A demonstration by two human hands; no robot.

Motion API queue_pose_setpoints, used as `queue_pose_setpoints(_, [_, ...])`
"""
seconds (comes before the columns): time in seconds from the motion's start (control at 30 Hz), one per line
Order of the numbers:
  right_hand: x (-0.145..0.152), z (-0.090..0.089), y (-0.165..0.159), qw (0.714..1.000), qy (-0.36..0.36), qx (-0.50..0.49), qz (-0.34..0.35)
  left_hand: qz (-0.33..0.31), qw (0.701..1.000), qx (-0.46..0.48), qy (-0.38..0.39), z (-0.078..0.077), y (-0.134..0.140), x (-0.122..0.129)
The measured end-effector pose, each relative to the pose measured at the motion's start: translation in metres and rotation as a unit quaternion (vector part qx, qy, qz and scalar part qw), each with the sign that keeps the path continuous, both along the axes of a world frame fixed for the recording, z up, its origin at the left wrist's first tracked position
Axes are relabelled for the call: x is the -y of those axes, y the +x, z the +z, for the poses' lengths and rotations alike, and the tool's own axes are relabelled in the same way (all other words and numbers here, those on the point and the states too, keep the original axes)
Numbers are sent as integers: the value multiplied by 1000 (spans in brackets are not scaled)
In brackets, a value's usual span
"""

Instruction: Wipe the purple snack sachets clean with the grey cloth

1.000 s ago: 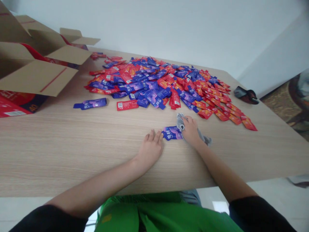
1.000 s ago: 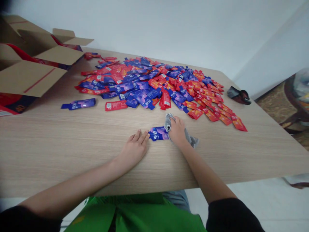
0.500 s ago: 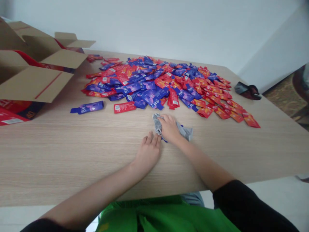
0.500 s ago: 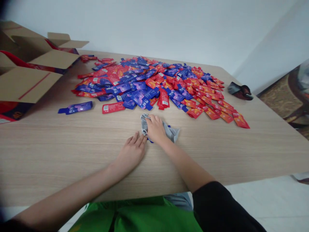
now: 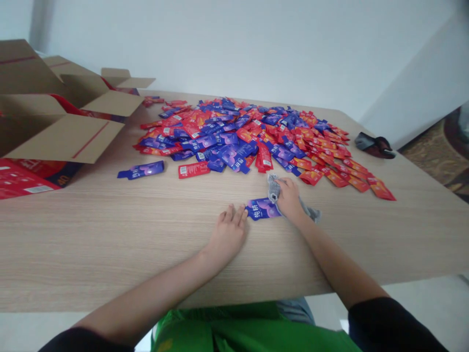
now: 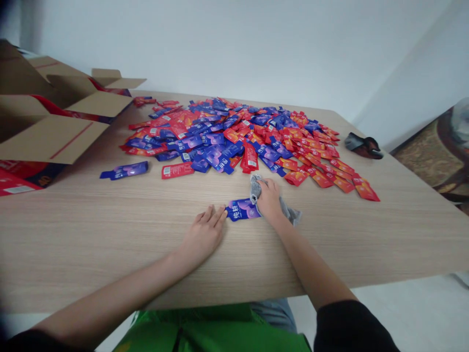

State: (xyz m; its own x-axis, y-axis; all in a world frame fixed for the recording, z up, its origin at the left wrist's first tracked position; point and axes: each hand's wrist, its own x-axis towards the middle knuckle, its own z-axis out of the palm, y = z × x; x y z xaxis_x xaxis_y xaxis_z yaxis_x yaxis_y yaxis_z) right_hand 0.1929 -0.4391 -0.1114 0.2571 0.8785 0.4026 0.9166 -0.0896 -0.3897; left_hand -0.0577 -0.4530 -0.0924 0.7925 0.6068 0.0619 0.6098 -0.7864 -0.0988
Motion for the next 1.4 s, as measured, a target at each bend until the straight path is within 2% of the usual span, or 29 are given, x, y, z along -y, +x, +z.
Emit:
queue_pose_setpoints(0.07, [-6, 8, -18, 999, 32, -27, 26, -4, 1000, 2, 5, 1, 0, 0])
queue_pose_setpoints(0.17, [-17, 18, -62, 993, 46, -34, 103, -2, 1000, 16, 6, 4, 0, 0])
queue_pose_setpoints(0.27, [-22, 18, -95, 987, -19, 3, 158, -3, 1000, 15, -13, 6, 0, 0])
queue_pose_setpoints(0.33, [-21, 14, -102, 983, -56, 40, 173, -1, 1000, 16, -17, 5, 1, 0])
queue_pose_setpoints(0.4, [-17, 11, -96, 983, -67, 71, 158, 2, 1000, 20, -11, 3, 1, 0])
queue_pose_setpoints(0.5, [-8, 8, -76, 989, -61, 99, 95, 6, 1000, 15, -11, 1, 1, 1])
queue_pose_setpoints(0.67, [5, -1, -31, 996, -37, 86, 6, 12, 1000, 10, -19, 2, 2, 2])
queue_pose_setpoints(0.83, [14, -6, 12, 998, -27, 48, -13, 7, 1000, 20, -13, 3, 0, 2])
queue_pose_setpoints(0.93, [14, 4, 4, 999, 35, -16, -8, 4, 1000, 24, -9, 3, -1, 2])
queue_pose_setpoints(1.03, [11, 17, -34, 993, 87, -53, 57, -1, 1000, 30, -6, 3, -2, 2])
queue_pose_setpoints(1.13, [6, 20, -73, 989, 41, -14, 145, -10, 1000, 26, -12, 3, -3, 2])
queue_pose_setpoints(1.2, [4, 17, -84, 984, -12, 35, 175, -11, 999, 25, -21, 3, -4, 1])
queue_pose_setpoints(1.3, [5, 10, -77, 978, -58, 92, 176, -6, 999, 29, -26, 3, -4, 1])
queue_pose_setpoints(1.4, [10, 6, -52, 983, -61, 104, 137, -3, 999, 25, -26, 4, -4, 1])
